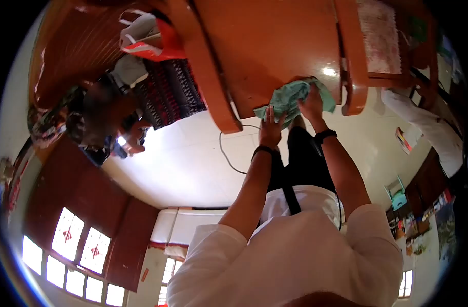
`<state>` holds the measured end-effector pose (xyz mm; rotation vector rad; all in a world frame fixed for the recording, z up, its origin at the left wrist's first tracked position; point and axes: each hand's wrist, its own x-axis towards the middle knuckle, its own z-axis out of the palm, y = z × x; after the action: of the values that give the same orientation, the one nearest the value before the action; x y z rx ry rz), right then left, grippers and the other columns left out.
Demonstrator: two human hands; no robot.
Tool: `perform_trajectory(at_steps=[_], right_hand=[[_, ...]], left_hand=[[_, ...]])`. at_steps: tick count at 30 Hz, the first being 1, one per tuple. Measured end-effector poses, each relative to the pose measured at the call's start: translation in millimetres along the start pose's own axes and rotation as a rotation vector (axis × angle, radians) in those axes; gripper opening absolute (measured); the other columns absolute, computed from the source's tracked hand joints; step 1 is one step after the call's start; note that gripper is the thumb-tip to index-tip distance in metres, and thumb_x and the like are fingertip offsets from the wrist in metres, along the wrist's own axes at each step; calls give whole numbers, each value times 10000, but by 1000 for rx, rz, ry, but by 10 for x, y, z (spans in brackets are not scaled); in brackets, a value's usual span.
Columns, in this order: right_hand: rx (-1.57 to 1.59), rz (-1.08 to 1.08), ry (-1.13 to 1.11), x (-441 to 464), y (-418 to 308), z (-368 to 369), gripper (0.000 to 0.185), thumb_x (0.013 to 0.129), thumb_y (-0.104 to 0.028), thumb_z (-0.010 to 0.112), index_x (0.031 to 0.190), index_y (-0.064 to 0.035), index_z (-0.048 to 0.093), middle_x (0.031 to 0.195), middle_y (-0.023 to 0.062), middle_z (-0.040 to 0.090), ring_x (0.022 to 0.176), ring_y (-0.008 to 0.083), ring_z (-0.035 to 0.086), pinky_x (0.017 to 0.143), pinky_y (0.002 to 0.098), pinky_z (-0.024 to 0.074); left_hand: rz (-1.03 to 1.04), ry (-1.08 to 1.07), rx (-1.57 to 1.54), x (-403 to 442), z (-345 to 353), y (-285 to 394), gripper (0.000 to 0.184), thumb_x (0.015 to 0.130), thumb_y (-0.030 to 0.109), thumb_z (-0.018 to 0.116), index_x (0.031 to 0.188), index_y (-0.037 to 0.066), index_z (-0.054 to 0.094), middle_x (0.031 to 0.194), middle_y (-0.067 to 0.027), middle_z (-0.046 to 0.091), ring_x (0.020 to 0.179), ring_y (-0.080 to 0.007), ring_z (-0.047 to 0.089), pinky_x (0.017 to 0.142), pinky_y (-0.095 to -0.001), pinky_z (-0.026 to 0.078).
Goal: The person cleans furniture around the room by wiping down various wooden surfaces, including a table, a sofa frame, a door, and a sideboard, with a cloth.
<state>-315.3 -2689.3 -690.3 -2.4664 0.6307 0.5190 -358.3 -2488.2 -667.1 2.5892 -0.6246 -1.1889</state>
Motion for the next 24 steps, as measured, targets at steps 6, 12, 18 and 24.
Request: perform_trajectory(at_steps=[6, 12, 18, 24], right_hand=[[1, -579, -333, -166, -1247, 407, 710, 719, -157, 717, 1351, 20, 444, 1388, 213, 465, 1299, 361, 442, 1042, 477, 374], [-275, -670, -114, 263, -1383, 645, 812, 750, -198, 708, 1473, -73, 360, 1586, 110, 229, 1428, 291, 290, 1123, 515, 283], [-236, -352, -83, 784, -664, -24, 909, 855, -406, 667, 1538, -71, 169, 1606, 153, 142, 1472, 358, 170, 1103, 596, 285], [-312, -185, 34, 1021, 409, -456, 941, 896, -652, 485, 1560, -121, 81, 1619, 145, 67, 1476, 335, 163, 1116, 574, 285]], left_hand=[[-2, -128, 46, -248, -87, -322, 674, 851, 269, 592, 1452, 56, 372, 1510, -280, 283, 1386, -493, 269, 1120, -523, 308], [-148, 16, -272, -173, -136, -531, 728, 836, 262, 639, 1450, 20, 333, 1491, -321, 279, 1368, -512, 279, 1136, -500, 299], [-181, 87, -250, 247, -364, -550, 724, 873, 388, 577, 1503, 173, 294, 1480, -367, 258, 1336, -604, 231, 1100, -600, 268], [-280, -37, -44, 902, -1091, 171, 720, 862, 417, 587, 1507, 279, 298, 1422, -285, 386, 1232, -565, 362, 1007, -597, 339]])
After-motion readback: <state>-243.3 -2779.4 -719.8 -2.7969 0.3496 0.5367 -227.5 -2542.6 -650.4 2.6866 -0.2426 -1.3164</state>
